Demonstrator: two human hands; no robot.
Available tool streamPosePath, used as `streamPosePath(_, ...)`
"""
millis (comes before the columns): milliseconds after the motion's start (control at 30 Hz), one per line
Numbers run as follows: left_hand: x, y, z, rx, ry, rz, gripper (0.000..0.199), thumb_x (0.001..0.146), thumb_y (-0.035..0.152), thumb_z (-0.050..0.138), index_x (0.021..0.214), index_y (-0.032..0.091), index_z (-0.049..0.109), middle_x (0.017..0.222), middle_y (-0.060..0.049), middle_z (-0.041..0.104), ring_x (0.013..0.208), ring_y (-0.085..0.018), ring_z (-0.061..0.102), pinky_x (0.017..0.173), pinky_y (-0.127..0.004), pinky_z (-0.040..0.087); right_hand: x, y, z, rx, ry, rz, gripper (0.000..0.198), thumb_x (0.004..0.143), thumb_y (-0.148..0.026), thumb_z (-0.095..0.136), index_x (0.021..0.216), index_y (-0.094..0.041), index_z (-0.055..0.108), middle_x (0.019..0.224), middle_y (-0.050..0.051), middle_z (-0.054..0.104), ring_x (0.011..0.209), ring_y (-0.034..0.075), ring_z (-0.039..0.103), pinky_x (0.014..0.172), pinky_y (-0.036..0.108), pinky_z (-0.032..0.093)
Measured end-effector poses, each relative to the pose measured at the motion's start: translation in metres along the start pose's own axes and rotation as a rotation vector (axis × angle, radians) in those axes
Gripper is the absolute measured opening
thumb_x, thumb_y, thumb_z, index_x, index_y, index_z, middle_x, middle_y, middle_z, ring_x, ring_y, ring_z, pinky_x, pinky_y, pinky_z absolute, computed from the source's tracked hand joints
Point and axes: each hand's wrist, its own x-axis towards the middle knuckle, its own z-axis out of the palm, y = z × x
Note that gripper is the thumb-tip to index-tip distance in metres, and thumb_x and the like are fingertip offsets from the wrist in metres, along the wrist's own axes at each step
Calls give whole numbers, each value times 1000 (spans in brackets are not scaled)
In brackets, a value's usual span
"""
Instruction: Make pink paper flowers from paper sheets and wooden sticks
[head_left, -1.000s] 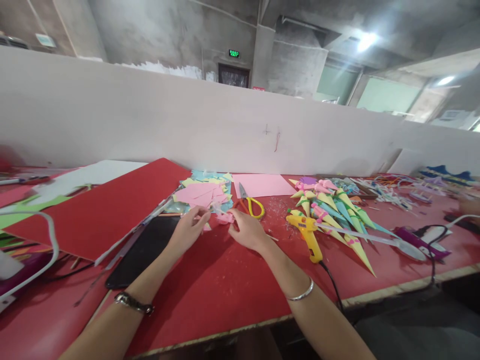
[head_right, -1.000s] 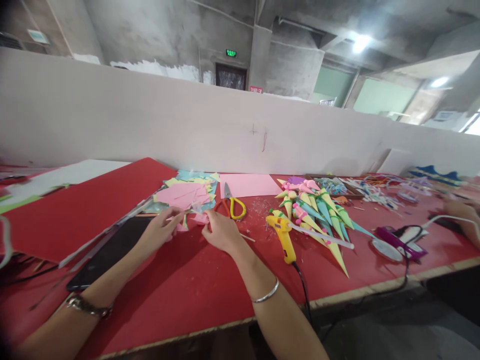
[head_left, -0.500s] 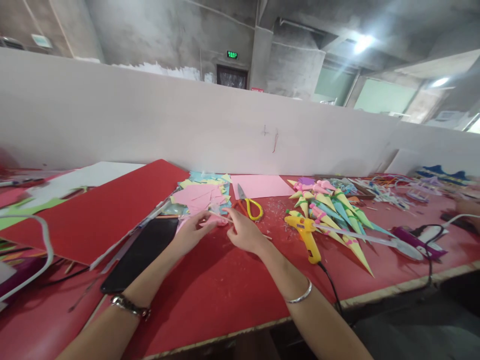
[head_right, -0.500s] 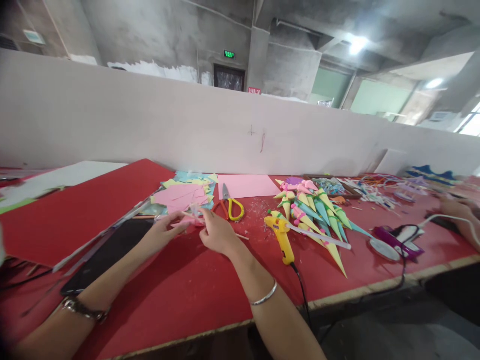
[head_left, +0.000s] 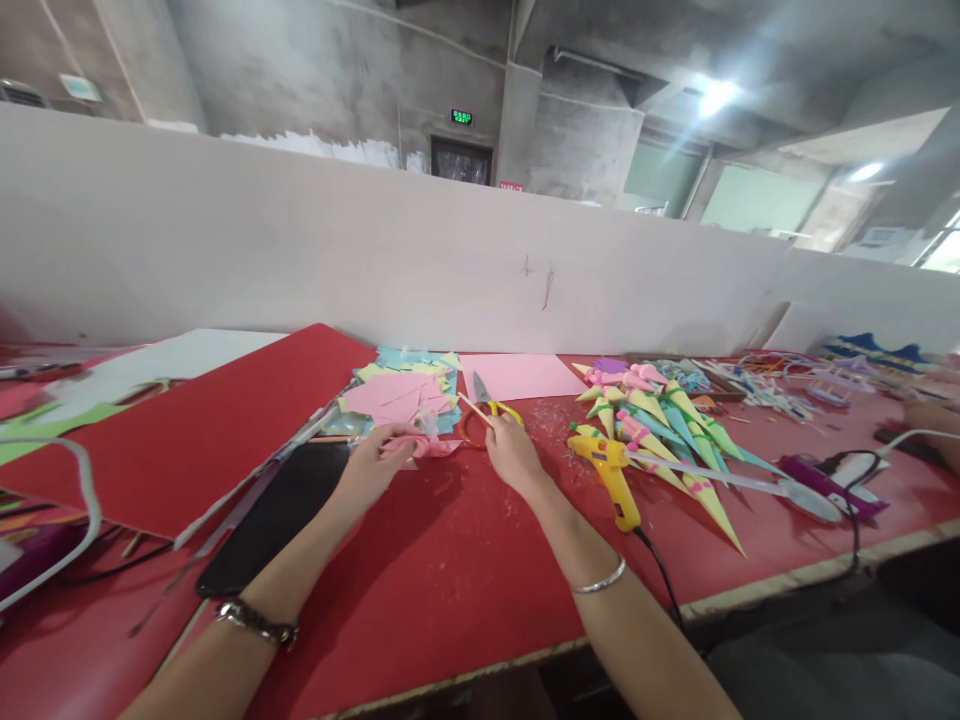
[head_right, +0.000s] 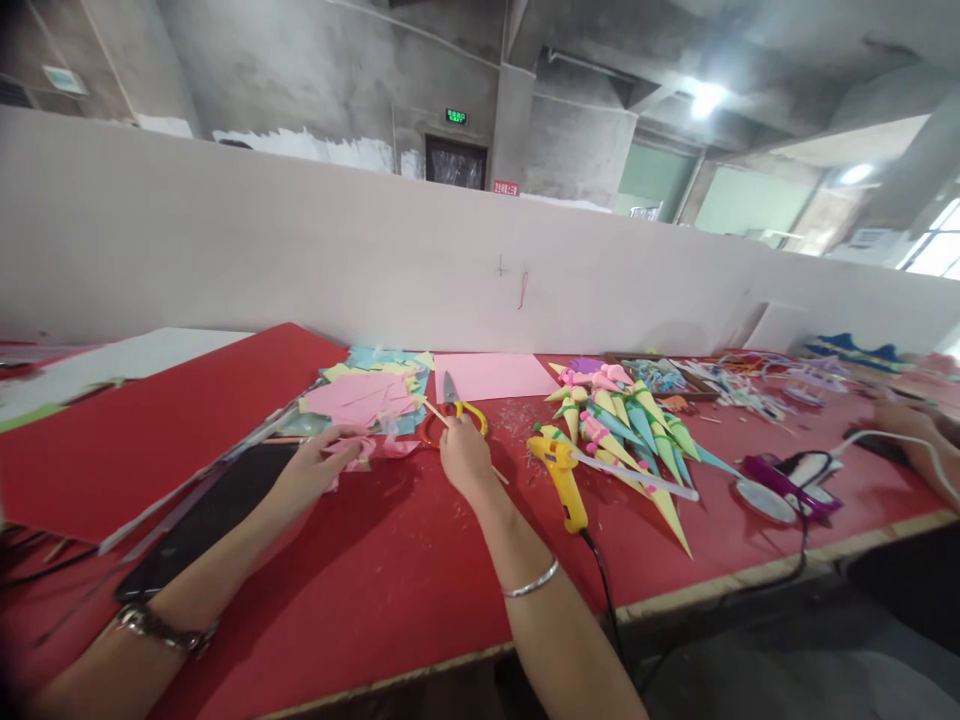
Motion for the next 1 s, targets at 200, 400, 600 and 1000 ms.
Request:
streamPosePath(200,-2,8,0,26,-12,63,22,57,36,55,71,19,57,63,2,55,59,-14,52,54,-23,39,8,0,-4,239,110,-15,26,82,-12,33,94,-13,57,96,11,58,88,16,55,80,27,41)
streamPosePath(400,-2,6,3,76,-41,87,23,57,35,53,72,19,58,62,3,55,59,-13,53,55,-23,40,10,2,4,490,198,134,45,89,-32,12,96,-14,52,56,-1,52,39,8,43,42,19,37)
streamPosePath(600,-1,3,3,162,-56,155,21,62,35,47,73,19,55,60,4,54,58,-13,53,55,-24,42,16,17,15,515,163,222,25,71,-15,41,89,-14,59,70,3,57,59,15,53,57,26,43)
streamPosePath(1000,-1,-5,4,229,-74,230,18,67,31,48,76,19,58,75,0,64,71,-16,58,63,-28,46,11,2,9,504,158,86,40,67,-5,43,106,-13,52,114,13,43,113,23,38,100,39,24)
